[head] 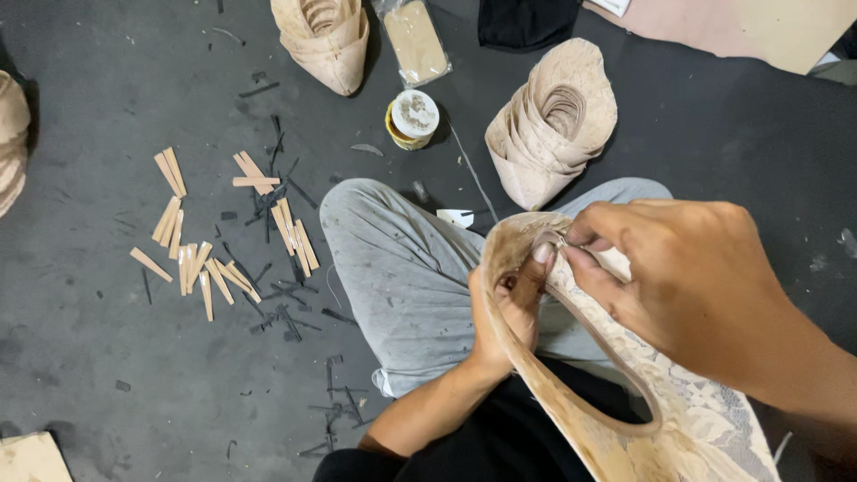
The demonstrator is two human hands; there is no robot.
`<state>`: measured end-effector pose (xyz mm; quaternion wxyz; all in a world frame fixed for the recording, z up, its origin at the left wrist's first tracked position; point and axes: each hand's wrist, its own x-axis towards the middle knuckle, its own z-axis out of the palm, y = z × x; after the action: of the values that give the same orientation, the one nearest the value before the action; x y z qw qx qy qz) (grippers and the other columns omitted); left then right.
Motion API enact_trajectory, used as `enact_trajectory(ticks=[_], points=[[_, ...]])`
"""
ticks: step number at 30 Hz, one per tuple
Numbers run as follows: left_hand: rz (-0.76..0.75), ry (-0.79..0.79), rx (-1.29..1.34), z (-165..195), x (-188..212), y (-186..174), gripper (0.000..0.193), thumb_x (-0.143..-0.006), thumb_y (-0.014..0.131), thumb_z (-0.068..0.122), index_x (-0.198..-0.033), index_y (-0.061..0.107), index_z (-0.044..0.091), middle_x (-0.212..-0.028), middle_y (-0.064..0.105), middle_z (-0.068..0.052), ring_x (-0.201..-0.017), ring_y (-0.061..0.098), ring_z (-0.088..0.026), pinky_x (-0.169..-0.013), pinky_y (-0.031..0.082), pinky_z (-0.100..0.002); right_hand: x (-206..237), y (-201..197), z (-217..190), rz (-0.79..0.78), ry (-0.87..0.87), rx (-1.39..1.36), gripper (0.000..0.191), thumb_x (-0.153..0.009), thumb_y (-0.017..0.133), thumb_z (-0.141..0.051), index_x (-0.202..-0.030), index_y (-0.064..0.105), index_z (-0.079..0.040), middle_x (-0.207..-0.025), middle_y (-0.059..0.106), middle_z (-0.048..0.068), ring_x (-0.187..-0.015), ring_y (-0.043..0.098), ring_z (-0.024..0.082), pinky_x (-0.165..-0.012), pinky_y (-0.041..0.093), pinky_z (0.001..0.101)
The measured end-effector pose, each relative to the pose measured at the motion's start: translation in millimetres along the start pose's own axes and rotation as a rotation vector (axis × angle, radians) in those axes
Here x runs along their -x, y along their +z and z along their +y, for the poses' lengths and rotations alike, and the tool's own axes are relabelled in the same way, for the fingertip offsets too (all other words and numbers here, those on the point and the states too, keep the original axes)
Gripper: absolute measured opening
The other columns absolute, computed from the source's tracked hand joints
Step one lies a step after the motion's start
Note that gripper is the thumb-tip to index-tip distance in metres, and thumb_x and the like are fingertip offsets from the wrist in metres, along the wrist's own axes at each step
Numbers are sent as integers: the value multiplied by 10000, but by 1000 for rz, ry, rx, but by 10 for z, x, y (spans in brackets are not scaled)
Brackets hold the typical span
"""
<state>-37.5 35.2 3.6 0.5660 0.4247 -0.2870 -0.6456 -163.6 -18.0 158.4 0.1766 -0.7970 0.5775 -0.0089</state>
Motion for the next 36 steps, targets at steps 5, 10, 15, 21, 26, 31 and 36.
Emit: enact_trajectory(ticks=[5,10,15,21,26,31,36], points=[[22,0,-79,184,2,82,240,-1026,642,163,-1181,696,-12,-944,679,27,-822,563,-59,-700,462,-225,-5,-21,-42,246,-158,-41,154,-816,771,-229,-820,754,-77,-725,711,42,-659,671,236,-531,483,372],[27,-6,-119,206,-65,68,241,-1020,674,174,-1154,718,-22,-904,685,10,-794,562,-66,-664,470,-233,-57,-2,-5,249,-139,9,143,-803,792,-221,-802,763,-81,-708,683,8,-689,647,207,-524,467,371],[25,39,-31,144,-97,68,235,-1021,677,147,-1163,705,-38,-946,694,7,-824,568,-63,-694,460,-228,-88,56,55,290,-139,18,146,-803,807,-215,-812,752,-80,-731,685,17,-718,648,212,-540,469,375],[26,27,-90,53,-153,1,196,-1023,672,128,-1143,701,-25,-934,687,20,-829,571,-50,-704,475,-216,-198,115,217,213,-198,-240,553,-766,806,-295,-1233,692,-21,-924,699,85,-736,674,210,-609,537,326],[-33,45,80,-113,-188,-75,203,-1018,663,98,-1181,694,-19,-983,673,50,-868,568,-28,-740,460,-190,-396,253,204,92,-114,-263,304,-795,792,-283,-993,769,-53,-776,727,131,-609,686,233,-565,537,364],[-142,27,264,-148,-79,-252,176,-1033,645,80,-1185,680,0,-1051,706,48,-950,620,-20,-862,519,-182,-288,273,-7,9,23,-281,245,-822,808,-301,-929,806,-80,-699,730,157,-569,693,240,-562,542,365],[-124,26,153,-58,48,-491,209,-988,695,18,-1193,688,-20,-1003,709,9,-859,621,-46,-748,516,-195,-158,237,-178,145,60,-232,256,-851,825,-272,-1001,792,-68,-786,752,153,-584,724,247,-566,545,368]])
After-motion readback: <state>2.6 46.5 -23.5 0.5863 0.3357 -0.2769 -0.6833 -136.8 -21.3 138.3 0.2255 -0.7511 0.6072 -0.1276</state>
